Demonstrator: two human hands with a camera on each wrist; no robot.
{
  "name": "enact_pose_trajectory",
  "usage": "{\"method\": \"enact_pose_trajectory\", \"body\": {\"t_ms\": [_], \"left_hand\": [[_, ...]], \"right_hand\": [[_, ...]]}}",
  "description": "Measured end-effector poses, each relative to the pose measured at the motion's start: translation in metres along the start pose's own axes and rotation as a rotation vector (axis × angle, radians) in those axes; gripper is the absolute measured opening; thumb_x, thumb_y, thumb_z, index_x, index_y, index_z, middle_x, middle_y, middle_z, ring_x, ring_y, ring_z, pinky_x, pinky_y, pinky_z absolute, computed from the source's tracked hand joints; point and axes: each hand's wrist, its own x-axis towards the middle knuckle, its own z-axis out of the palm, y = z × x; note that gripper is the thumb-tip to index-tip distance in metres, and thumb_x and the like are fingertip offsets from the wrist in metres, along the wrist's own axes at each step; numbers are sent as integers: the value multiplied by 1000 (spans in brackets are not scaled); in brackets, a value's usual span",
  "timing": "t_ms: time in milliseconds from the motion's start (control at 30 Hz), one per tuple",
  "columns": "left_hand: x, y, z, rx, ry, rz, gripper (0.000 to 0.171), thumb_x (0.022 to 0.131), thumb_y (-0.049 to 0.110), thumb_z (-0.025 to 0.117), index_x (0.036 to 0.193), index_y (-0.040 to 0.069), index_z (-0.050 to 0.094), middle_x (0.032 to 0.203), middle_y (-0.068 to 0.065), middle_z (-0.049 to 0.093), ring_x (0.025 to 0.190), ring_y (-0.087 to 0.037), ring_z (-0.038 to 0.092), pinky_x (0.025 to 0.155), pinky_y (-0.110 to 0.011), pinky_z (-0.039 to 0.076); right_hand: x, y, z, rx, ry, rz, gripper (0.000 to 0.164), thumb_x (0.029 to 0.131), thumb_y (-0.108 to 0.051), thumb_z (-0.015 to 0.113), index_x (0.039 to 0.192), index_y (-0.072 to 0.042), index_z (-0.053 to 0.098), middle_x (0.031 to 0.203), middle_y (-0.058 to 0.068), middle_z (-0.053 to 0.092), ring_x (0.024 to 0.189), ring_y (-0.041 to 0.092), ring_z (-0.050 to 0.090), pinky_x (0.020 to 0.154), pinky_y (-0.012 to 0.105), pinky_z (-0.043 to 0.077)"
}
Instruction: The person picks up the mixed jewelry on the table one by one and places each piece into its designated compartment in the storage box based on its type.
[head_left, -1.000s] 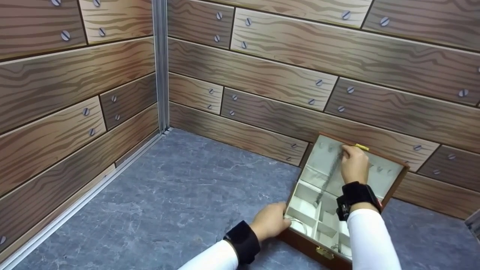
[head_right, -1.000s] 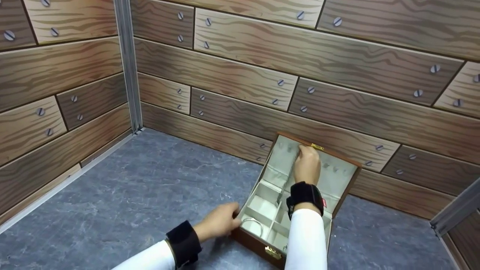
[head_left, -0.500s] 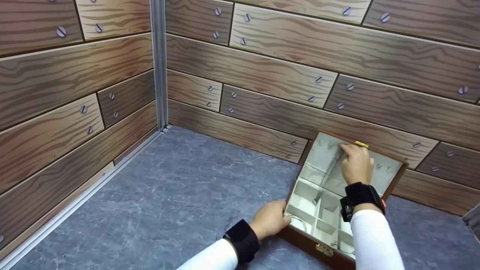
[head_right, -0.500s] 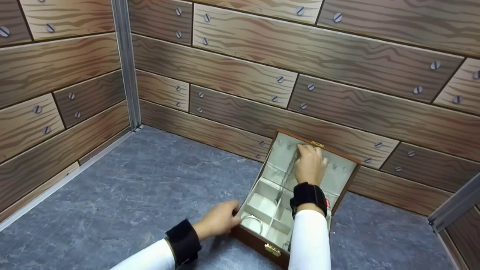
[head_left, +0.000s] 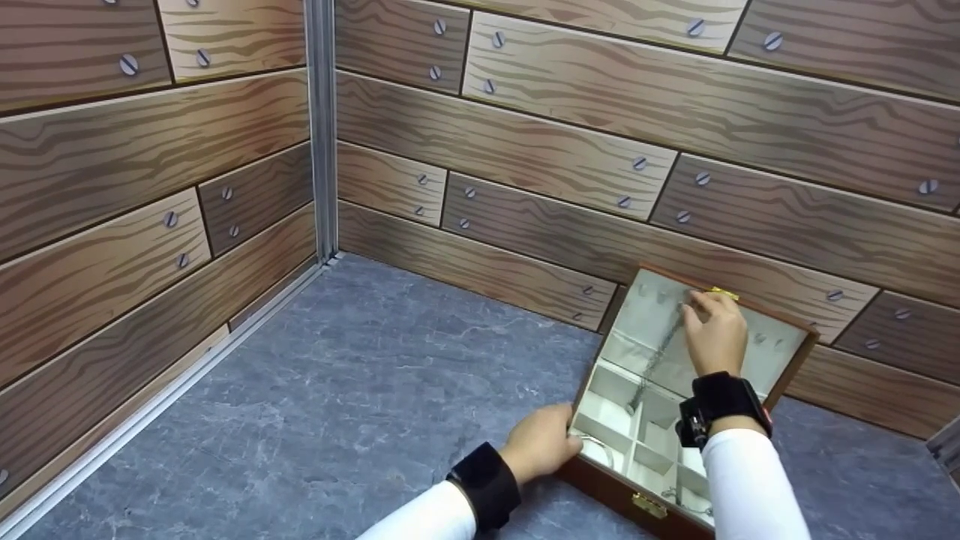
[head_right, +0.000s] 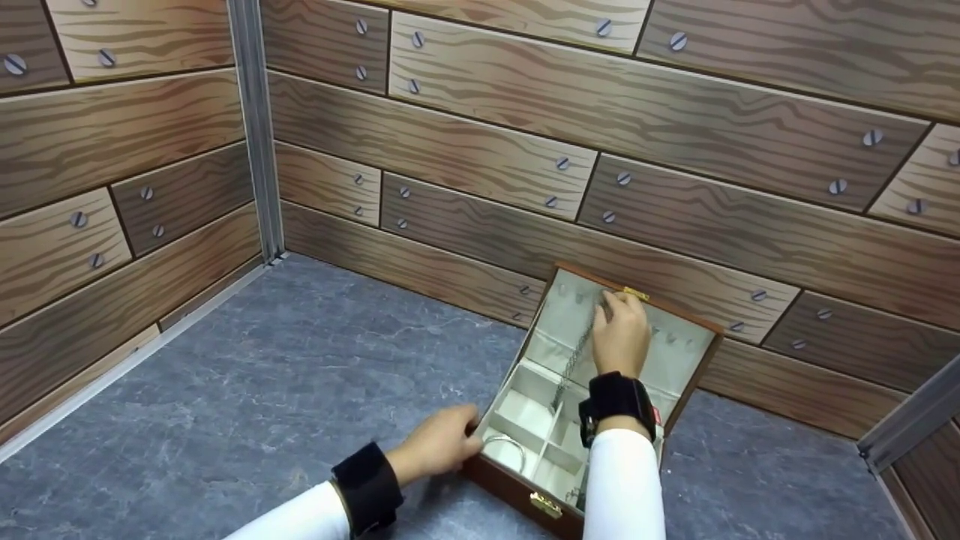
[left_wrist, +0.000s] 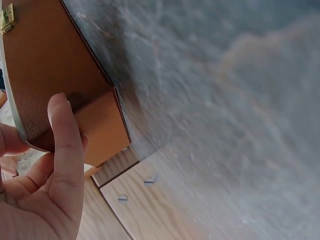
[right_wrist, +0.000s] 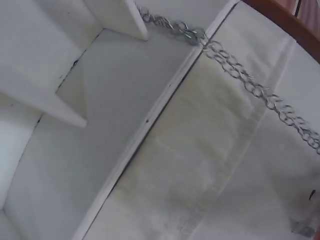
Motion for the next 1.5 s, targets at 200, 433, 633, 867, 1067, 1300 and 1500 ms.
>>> {"method": "enact_pose_trajectory", "body": {"t_ms": [200,433,633,867,1067,1300,1500], "left_hand": [[-2,2,2,2,-3,-7,12,74,21,63,82,13,58,79,2,63,65,-10,53,56,-23,40],[-2,0,1,20,-9,-6,13,75,21,63,81,12,56,77,2,62,63,-10,52,55,-23,40],[1,-3,-2,31,3,1,14,75,21,63,83,11,57,80,0,63,66,-13,55,56,-25,42],[-1,-2,-1,19,-6,-23,15,76,23,64,83,13,57,79,1,63,65,-12,55,55,-24,41],[-2,2,0,56,9,1,13,74,22,63,78,14,54,76,2,61,63,-11,53,54,-24,41],[0,4,0,76,-10,-8,13,75,23,63,82,14,56,79,2,63,68,-11,57,58,-24,44],[2,1,-2,77,-14,-32,13,75,25,63,82,16,56,79,3,63,67,-11,57,57,-24,43]], "right_hand": [[-1,-2,-4,33,-31,104,11,80,-2,62,88,3,69,87,19,68,66,-4,50,61,3,32],[5,1,-16,115,-338,152,21,85,-2,57,104,4,63,93,20,65,65,-17,43,60,5,39],[15,4,-22,372,-581,253,28,90,0,45,115,12,47,83,-3,55,65,-5,58,64,15,52],[14,1,-16,267,-441,148,16,79,5,58,95,10,60,69,-13,59,61,-9,52,57,11,45],[16,-5,-10,-4,-40,57,12,76,2,61,76,-3,72,75,14,71,57,-12,47,56,6,33],[13,-2,1,-155,66,-194,8,78,7,60,79,6,68,79,22,69,74,39,63,69,46,48],[4,7,7,-168,-20,-238,9,81,5,60,85,9,66,85,22,62,76,40,59,69,48,47]]}}
